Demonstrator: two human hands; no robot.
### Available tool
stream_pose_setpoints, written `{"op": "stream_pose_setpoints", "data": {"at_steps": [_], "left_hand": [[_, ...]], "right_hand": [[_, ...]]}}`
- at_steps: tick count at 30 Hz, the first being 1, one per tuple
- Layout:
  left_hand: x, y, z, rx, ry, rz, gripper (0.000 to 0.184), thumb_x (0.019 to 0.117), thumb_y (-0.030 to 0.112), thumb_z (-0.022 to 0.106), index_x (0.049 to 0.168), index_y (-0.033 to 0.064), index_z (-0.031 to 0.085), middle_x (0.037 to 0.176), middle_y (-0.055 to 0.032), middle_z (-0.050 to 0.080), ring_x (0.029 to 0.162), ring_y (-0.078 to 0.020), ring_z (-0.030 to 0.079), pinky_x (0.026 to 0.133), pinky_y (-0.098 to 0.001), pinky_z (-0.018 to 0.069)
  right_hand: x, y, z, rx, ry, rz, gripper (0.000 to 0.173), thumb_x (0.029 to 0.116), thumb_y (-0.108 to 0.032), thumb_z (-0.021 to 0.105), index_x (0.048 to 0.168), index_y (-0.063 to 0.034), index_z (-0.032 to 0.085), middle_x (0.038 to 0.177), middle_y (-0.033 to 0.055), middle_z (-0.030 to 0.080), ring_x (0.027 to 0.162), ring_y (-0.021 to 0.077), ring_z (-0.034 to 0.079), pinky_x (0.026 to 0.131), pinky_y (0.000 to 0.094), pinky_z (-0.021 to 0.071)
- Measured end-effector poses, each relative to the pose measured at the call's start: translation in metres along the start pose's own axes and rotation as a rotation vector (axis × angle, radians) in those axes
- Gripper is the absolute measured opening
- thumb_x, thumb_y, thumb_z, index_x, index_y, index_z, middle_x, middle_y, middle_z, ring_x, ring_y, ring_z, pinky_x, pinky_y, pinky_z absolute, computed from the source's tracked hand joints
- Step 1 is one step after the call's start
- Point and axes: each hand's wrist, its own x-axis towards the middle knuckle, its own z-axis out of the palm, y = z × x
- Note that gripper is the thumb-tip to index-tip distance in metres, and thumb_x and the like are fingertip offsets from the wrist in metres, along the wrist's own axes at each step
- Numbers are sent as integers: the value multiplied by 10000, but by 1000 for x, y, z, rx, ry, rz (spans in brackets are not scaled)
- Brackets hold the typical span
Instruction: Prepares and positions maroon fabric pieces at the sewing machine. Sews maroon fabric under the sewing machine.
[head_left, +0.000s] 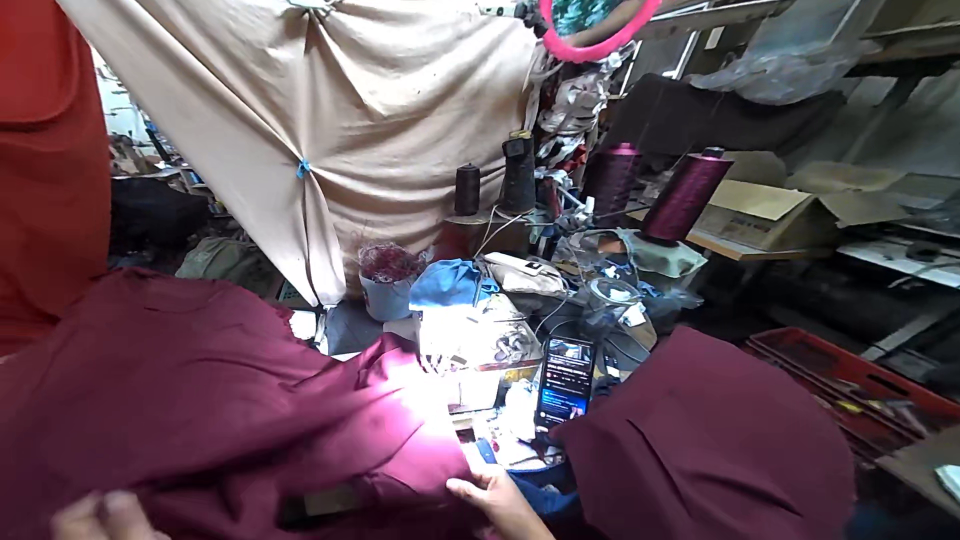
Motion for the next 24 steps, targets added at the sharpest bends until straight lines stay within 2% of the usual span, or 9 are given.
{"op": "stream_pose_setpoints", "data": {"at_steps": [2,5,7,9,12,15,17,20,24], "left_hand": [[69,-10,-2,88,91,342,358,1086,65,372,1118,-275,479,1130,-412,572,1119,-300,607,1032,-297,459],[141,-9,26,307,-46,502,355,1090,157,443,1111,-162,598,1012,-402,653,883,-535,678,791,-619,521],[155,-8,54,401,-341,325,358,1078,180,491,1275,-105,581,1189,-417,606,1090,-643,589,878,-768,449],[128,-7,86,305,-435,338,385,1025,184,553,1264,-116,588,1305,-387,559,1264,-594,501,1086,-704,371],[26,-4,134,-44,-322,724,400,918,389,623,998,3,690,1057,-238,698,1080,-403,663,992,-549,509],[-57,8,167,-195,-401,884,239,956,410,611,1138,256,613,1100,-68,637,1074,-253,610,960,-422,480],[-75,4,178,-123,-452,832,224,919,246,594,1125,198,666,1091,-133,675,1053,-326,648,917,-486,512],[-59,4,174,-47,-583,727,325,722,26,667,1040,19,731,1044,-212,723,1027,-421,697,881,-575,554],[-28,18,160,-77,-667,663,271,871,20,550,998,69,783,984,-99,760,973,-279,731,856,-454,596]], "right_hand": [[2,1,24,246,-29,84,159,975,-133,675,1051,-5,728,942,62,768,891,136,733,872,368,607],[10,15,48,415,-34,163,143,993,-107,633,1047,6,700,939,75,757,892,157,725,866,372,599],[12,27,52,378,-11,225,152,998,-110,631,1049,19,692,933,83,753,878,159,724,843,363,603],[11,34,49,298,-6,278,157,1003,-136,635,1008,3,709,906,64,751,851,139,716,824,345,596],[6,39,40,278,-27,308,145,997,-148,642,956,-27,709,875,33,738,824,116,699,805,328,584],[0,29,33,344,-81,313,135,1011,-128,614,964,-39,704,900,34,748,845,131,714,814,347,598],[-3,21,33,380,-117,297,138,1012,-116,600,965,-48,712,900,25,754,839,124,721,797,336,605],[-5,16,32,408,-127,281,126,1006,-95,598,988,-41,711,915,31,756,840,126,721,791,329,605],[-3,25,26,381,-101,233,132,1005,-112,613,982,-35,718,899,26,752,827,118,715,780,322,600]]}}
